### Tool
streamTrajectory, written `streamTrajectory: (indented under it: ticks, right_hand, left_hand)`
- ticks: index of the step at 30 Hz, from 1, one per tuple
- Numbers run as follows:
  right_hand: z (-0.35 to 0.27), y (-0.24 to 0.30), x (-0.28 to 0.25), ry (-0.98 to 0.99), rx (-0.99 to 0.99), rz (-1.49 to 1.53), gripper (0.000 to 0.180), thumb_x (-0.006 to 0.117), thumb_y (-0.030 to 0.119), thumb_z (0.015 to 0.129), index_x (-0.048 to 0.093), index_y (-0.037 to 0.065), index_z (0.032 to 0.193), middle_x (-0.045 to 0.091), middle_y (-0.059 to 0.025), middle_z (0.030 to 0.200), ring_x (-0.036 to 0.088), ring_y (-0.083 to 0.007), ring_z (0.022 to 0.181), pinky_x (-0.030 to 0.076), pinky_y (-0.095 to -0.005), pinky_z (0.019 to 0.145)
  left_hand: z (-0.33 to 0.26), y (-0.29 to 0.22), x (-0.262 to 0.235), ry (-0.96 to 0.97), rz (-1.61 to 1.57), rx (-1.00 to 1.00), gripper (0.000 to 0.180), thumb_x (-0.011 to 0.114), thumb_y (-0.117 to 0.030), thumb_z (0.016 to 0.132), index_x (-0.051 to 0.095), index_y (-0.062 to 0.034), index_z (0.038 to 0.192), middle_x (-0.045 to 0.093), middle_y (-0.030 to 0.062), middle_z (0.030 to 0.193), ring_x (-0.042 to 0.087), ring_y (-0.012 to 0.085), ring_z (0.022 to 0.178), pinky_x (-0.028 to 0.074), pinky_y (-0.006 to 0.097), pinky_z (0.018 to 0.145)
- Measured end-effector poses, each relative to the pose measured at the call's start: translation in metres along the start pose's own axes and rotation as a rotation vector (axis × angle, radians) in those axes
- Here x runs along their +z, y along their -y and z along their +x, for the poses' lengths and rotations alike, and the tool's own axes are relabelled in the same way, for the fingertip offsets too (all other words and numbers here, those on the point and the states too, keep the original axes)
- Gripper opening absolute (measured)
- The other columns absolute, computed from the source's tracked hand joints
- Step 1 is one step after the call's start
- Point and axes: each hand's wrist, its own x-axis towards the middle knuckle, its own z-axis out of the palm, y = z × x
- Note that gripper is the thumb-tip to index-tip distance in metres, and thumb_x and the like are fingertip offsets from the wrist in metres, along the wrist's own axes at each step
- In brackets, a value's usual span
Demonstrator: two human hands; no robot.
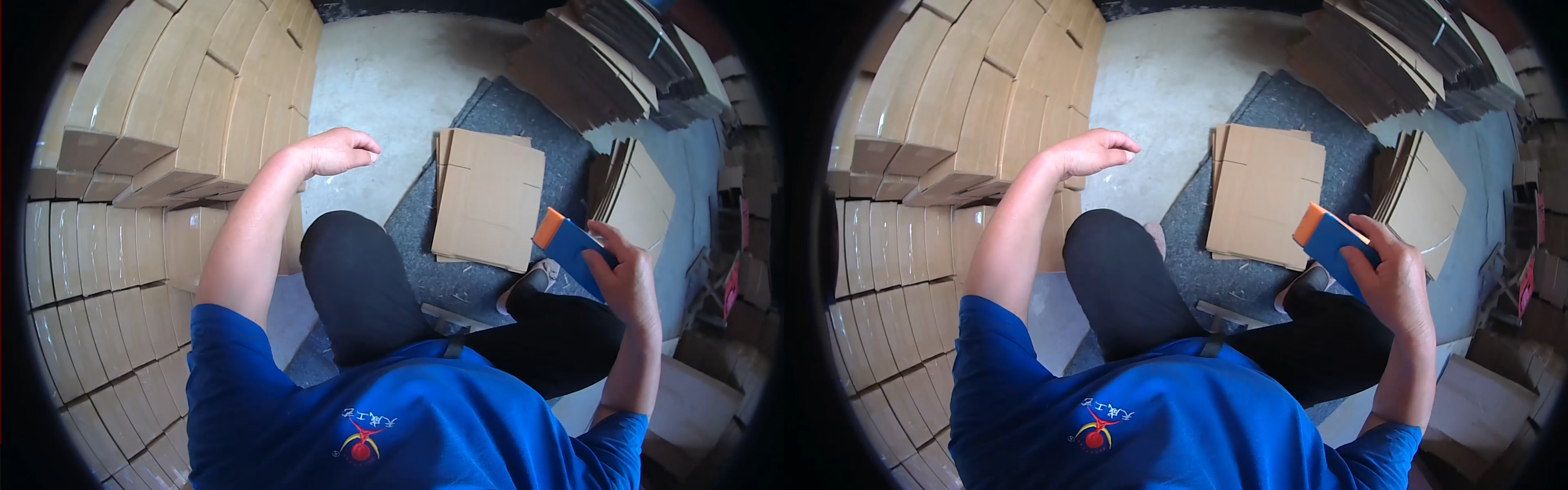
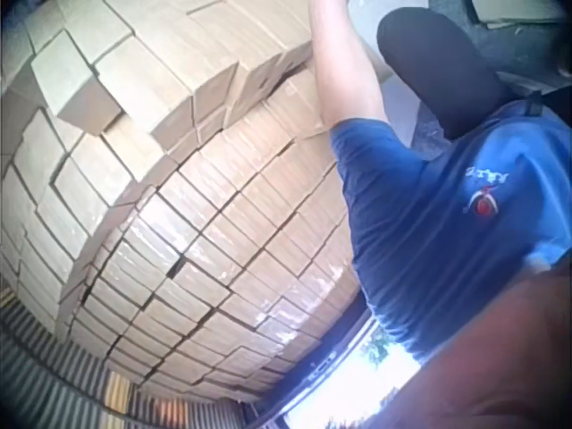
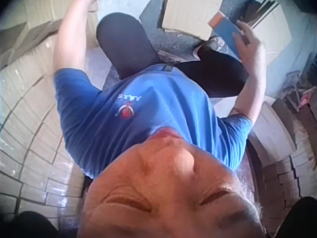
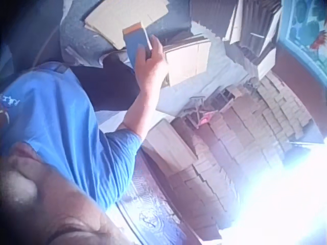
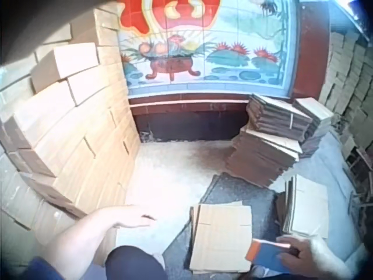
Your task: Assembling and taping cardboard boxes from flat sheets.
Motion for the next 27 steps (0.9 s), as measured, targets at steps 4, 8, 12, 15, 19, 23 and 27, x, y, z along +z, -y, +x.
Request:
streamTrajectory:
  ticks: [4, 8, 12, 15, 19, 23, 27]
  right_hand:
    - [-0.025, -0.043, -0.006, -0.042, -0.055, -0.002, 0.036, 0.070, 0.013, 0.083, 0.065, 0.007, 0.118, 0.071, -0.0171, 0.093, 0.071, -0.0312, 0.077, 0.056, -0.0361, 0.072]
    - [-0.027, -0.080, -0.015, -0.060, -0.080, -0.057, 0.037, 0.071, 0.013, 0.081, 0.064, 0.007, 0.116, 0.071, -0.0176, 0.093, 0.071, -0.0327, 0.078, 0.056, -0.0374, 0.070]
    - [-0.018, -0.104, -0.015, -0.036, -0.113, -0.086, 0.036, 0.072, 0.012, 0.079, 0.063, 0.005, 0.113, 0.070, -0.0162, 0.097, 0.070, -0.0331, 0.078, 0.056, -0.0384, 0.068]
    - [-0.011, -0.120, -0.017, 0.011, -0.136, -0.093, 0.038, 0.073, 0.012, 0.077, 0.063, 0.006, 0.113, 0.070, -0.0162, 0.096, 0.070, -0.0329, 0.078, 0.056, -0.0382, 0.068]
    - [0.001, -0.136, -0.019, 0.058, -0.084, -0.075, 0.039, 0.074, 0.012, 0.076, 0.063, 0.006, 0.113, 0.070, -0.0163, 0.097, 0.069, -0.0330, 0.078, 0.056, -0.0383, 0.067]
    - [0.005, -0.144, -0.021, 0.063, -0.150, -0.021, 0.042, 0.076, 0.010, 0.074, 0.064, 0.005, 0.113, 0.070, -0.0165, 0.097, 0.069, -0.0331, 0.078, 0.056, -0.0385, 0.067]
    - [-0.007, -0.152, -0.024, 0.041, -0.128, 0.049, 0.043, 0.076, 0.009, 0.073, 0.064, 0.005, 0.114, 0.070, -0.0164, 0.096, 0.069, -0.0332, 0.078, 0.056, -0.0381, 0.067]
  left_hand:
    - [0.071, -0.080, 0.035, 0.123, 0.250, 0.093, 0.039, 0.059, -0.030, 0.094, 0.063, -0.0079, 0.126, 0.064, 0.0124, 0.125, 0.057, 0.0226, 0.119, 0.043, 0.035, 0.103]
    - [0.172, -0.072, 0.153, -0.092, -0.056, -0.111, 0.036, 0.057, -0.025, 0.094, 0.063, -0.0069, 0.125, 0.063, 0.0166, 0.126, 0.059, 0.0272, 0.117, 0.044, 0.036, 0.102]
    - [0.212, 0.002, 0.285, -0.169, 0.016, -0.495, 0.058, 0.065, -0.032, 0.088, 0.049, 0.0005, 0.133, 0.053, 0.0238, 0.135, 0.054, 0.0353, 0.124, 0.043, 0.040, 0.105]
    - [0.210, 0.035, 0.340, -0.153, -0.168, -0.689, 0.074, 0.069, -0.038, 0.085, 0.034, -0.0076, 0.143, 0.048, 0.0232, 0.140, 0.051, 0.0364, 0.127, 0.043, 0.042, 0.106]
    - [0.190, 0.012, 0.376, -0.380, -0.195, -0.696, 0.086, 0.076, -0.034, 0.079, 0.030, -0.0052, 0.146, 0.037, 0.0225, 0.147, 0.048, 0.0389, 0.128, 0.043, 0.044, 0.106]
    - [0.185, 0.009, 0.382, -0.570, -0.223, -0.759, 0.087, 0.085, -0.034, 0.069, 0.040, -0.0024, 0.138, 0.045, 0.0211, 0.137, 0.052, 0.0379, 0.122, 0.045, 0.043, 0.104]
    - [0.186, -0.011, 0.389, -0.462, -0.245, -0.952, 0.084, 0.089, -0.035, 0.064, 0.048, -0.0028, 0.129, 0.049, 0.0177, 0.130, 0.054, 0.0351, 0.117, 0.047, 0.042, 0.102]
